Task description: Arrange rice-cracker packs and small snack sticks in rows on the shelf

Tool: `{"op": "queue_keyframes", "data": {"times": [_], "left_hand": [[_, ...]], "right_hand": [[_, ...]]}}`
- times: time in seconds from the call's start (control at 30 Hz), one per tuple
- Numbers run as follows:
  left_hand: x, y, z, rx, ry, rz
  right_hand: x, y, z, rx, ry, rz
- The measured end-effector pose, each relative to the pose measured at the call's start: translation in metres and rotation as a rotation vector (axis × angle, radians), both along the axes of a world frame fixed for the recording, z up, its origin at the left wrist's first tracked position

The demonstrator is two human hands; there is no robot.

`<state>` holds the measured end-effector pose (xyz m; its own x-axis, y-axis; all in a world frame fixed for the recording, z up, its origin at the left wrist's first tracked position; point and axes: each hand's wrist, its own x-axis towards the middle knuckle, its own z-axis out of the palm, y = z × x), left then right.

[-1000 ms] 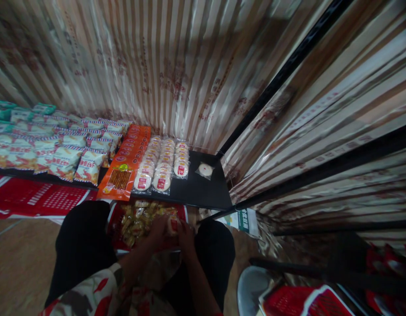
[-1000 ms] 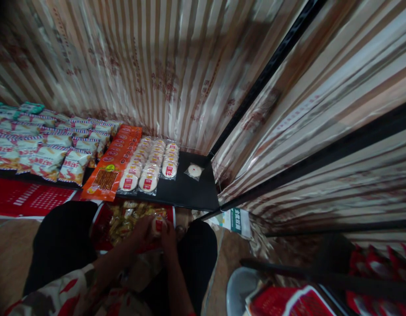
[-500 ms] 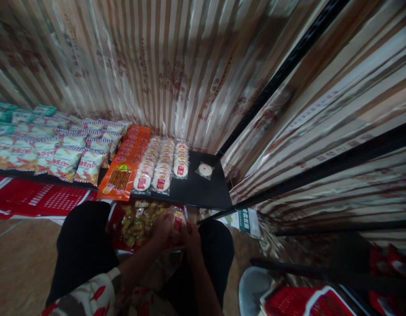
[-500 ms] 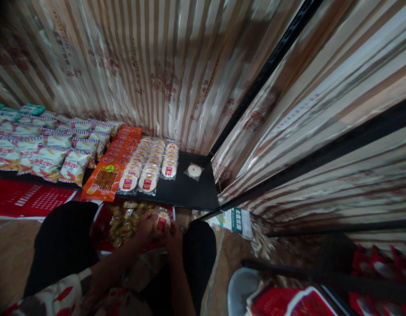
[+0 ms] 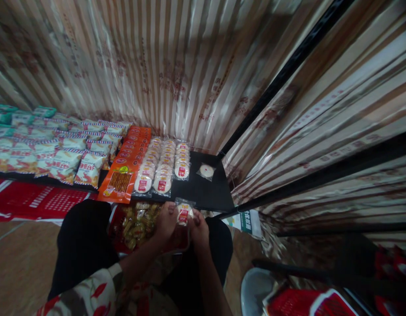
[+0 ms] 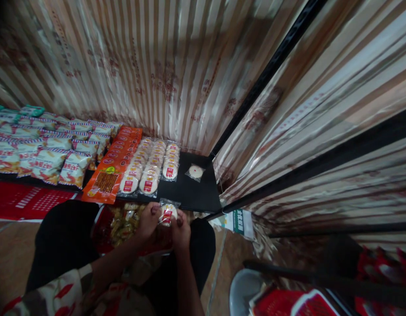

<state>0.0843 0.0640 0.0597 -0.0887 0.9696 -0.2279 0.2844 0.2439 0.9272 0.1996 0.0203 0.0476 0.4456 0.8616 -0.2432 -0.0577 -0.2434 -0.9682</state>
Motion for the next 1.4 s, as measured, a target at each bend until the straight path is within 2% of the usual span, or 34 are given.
{"op": "queue_keyframes", "data": {"times": [0.1,0.27,0.67,0.87,0.97,1.23,1.4], "left_hand": [[-0.002,0.006,0.012,0.049,0.149,-0.019],[0.001,0.01,0.023,0.04,0.168,-0.02],[0.013,0.024,0.022,0.073,0.054,-0.051],[0.021,0.032,0.02,0.126,0.083,-0.031],[0.023,0.036,0.022,0.158,0.083,-0.052],[0.03,0.043,0.016,0.208,0.055,-0.079],[0.033,0.042,0.009,0.178,0.082,-0.111]], "right_hand": [[0.0,0.007,0.009,0.021,0.025,-0.008],[-0.001,0.019,0.017,0.052,0.035,-0.035],[0.008,0.051,0.014,0.079,-0.034,-0.06],[0.017,0.063,0.015,0.094,-0.064,-0.001],[0.019,0.07,0.015,0.092,-0.068,-0.017],[0.023,0.084,0.009,0.062,-0.268,-0.02],[0.025,0.086,0.013,-0.001,-0.5,-0.012]]}}
